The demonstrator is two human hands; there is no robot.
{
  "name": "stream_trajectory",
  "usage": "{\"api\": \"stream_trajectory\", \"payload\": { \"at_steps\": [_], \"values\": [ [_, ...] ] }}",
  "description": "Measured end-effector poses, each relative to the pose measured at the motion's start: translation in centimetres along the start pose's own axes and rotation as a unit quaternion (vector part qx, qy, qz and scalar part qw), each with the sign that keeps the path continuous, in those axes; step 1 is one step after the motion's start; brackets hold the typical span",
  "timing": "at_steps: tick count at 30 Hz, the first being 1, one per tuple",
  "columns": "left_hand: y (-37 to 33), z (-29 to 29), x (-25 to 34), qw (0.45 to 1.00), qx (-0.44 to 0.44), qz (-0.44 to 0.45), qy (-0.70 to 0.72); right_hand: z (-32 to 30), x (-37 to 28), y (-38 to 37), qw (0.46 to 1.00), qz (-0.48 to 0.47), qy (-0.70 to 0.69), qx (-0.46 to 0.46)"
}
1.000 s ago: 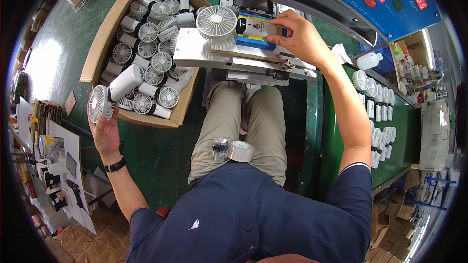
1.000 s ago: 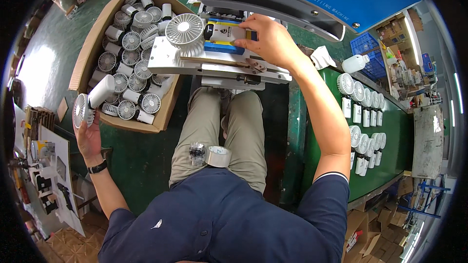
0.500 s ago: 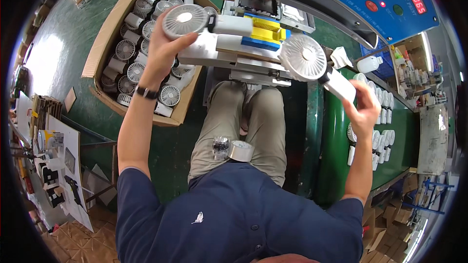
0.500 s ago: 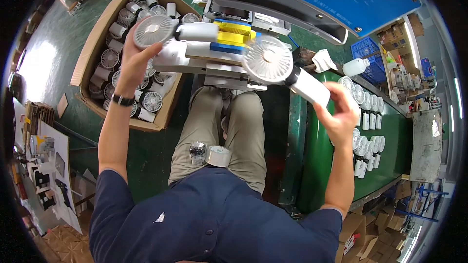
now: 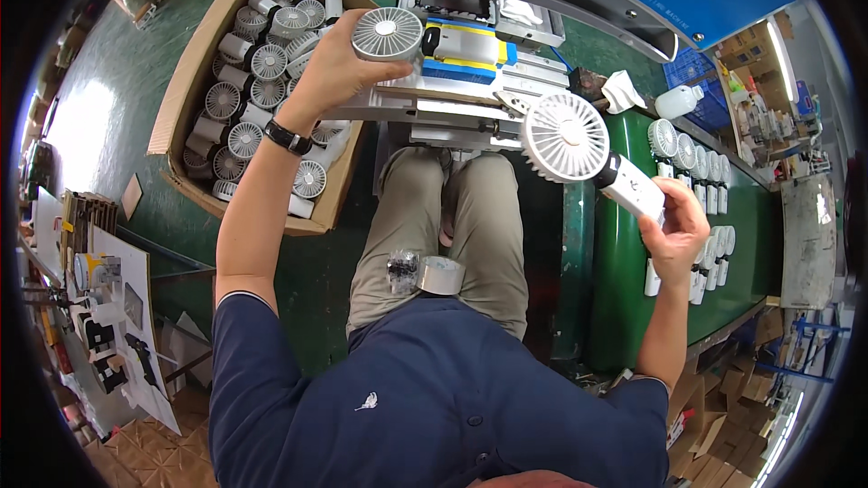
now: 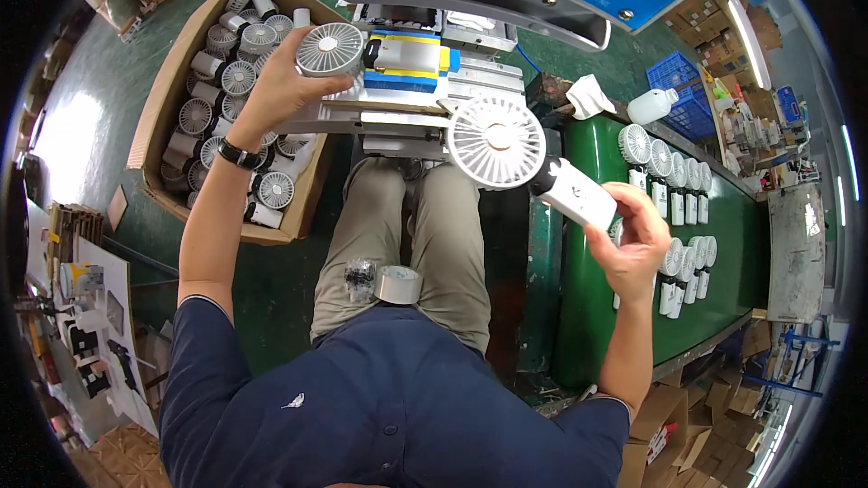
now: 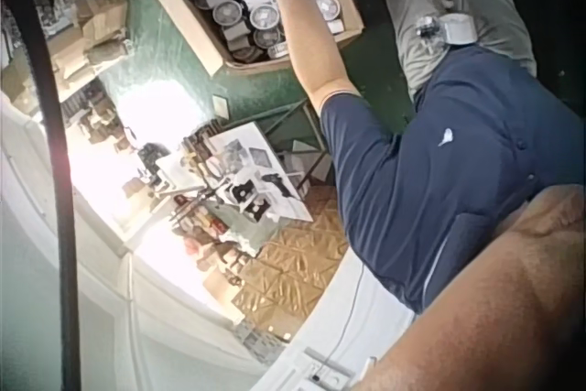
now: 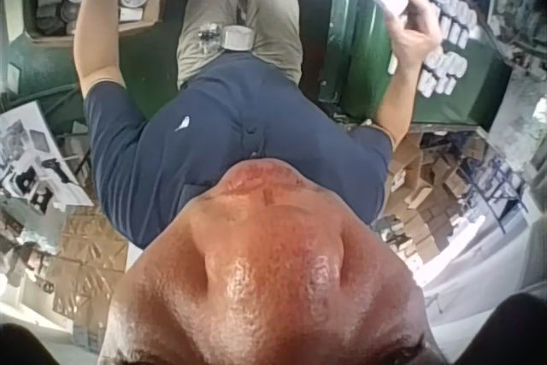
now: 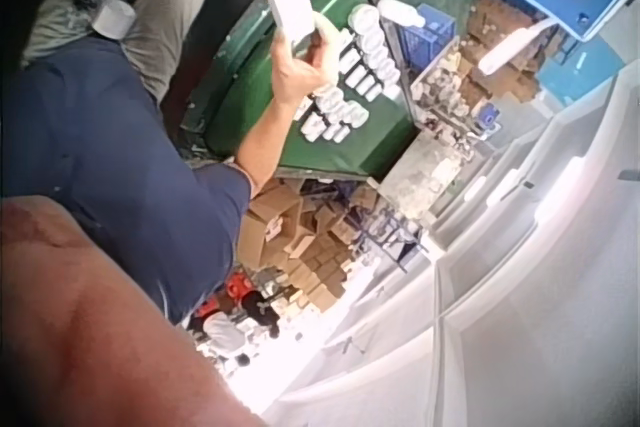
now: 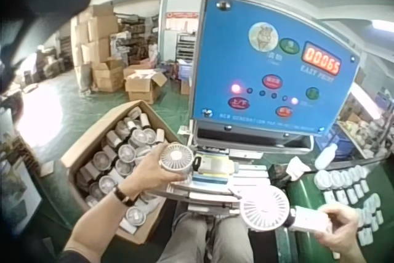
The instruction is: Assembling small portable fans by printing logos on the bases and attaching the fan heads.
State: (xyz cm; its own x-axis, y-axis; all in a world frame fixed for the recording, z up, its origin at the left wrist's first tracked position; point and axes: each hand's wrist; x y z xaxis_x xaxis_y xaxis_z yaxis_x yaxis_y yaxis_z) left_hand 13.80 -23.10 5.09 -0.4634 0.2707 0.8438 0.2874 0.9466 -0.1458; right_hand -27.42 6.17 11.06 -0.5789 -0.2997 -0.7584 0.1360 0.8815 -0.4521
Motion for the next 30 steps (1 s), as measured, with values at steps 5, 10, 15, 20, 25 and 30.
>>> {"api": "stream_trajectory", "payload": {
  "at_steps": [5, 10, 15, 20, 25, 30],
  "values": [
    [0.9, 0.0, 0.0, 0.997, 0.034, 0.043, -0.057, 3.6, -0.1, -1.3, 0.998, -0.036, -0.046, -0.032],
    [6.2, 0.7, 0.4, 0.959, 0.205, 0.145, 0.134, 8.0, -1.3, -1.4, 0.990, -0.039, -0.136, 0.012],
    [13.1, 2.2, 2.6, 0.797, 0.032, -0.003, 0.604, 12.1, -2.6, -4.2, 0.985, -0.145, -0.076, -0.049],
    [14.8, 2.4, 4.8, 0.869, 0.079, -0.025, 0.489, 15.6, -3.5, -5.3, 0.970, -0.236, 0.018, -0.061],
    [14.7, 3.1, 3.2, 0.971, 0.188, 0.018, 0.146, 18.0, -4.4, -5.2, 0.949, -0.303, 0.069, -0.052],
    [14.5, 2.9, 3.5, 0.971, 0.206, -0.011, 0.124, 18.5, -4.7, -4.8, 0.947, -0.304, 0.088, -0.049]
  ]
}}
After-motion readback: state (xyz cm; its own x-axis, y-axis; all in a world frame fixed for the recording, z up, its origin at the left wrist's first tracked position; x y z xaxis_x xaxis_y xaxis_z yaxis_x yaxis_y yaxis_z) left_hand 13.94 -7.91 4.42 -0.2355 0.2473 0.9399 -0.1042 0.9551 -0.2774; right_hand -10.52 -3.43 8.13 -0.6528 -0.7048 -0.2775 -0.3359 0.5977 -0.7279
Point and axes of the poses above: each hand's wrist, its own y-axis away from the middle knuckle, its own z-axis out of the palm, x = y × z, and after that the axes turned 5 degrees about -z, right-handed
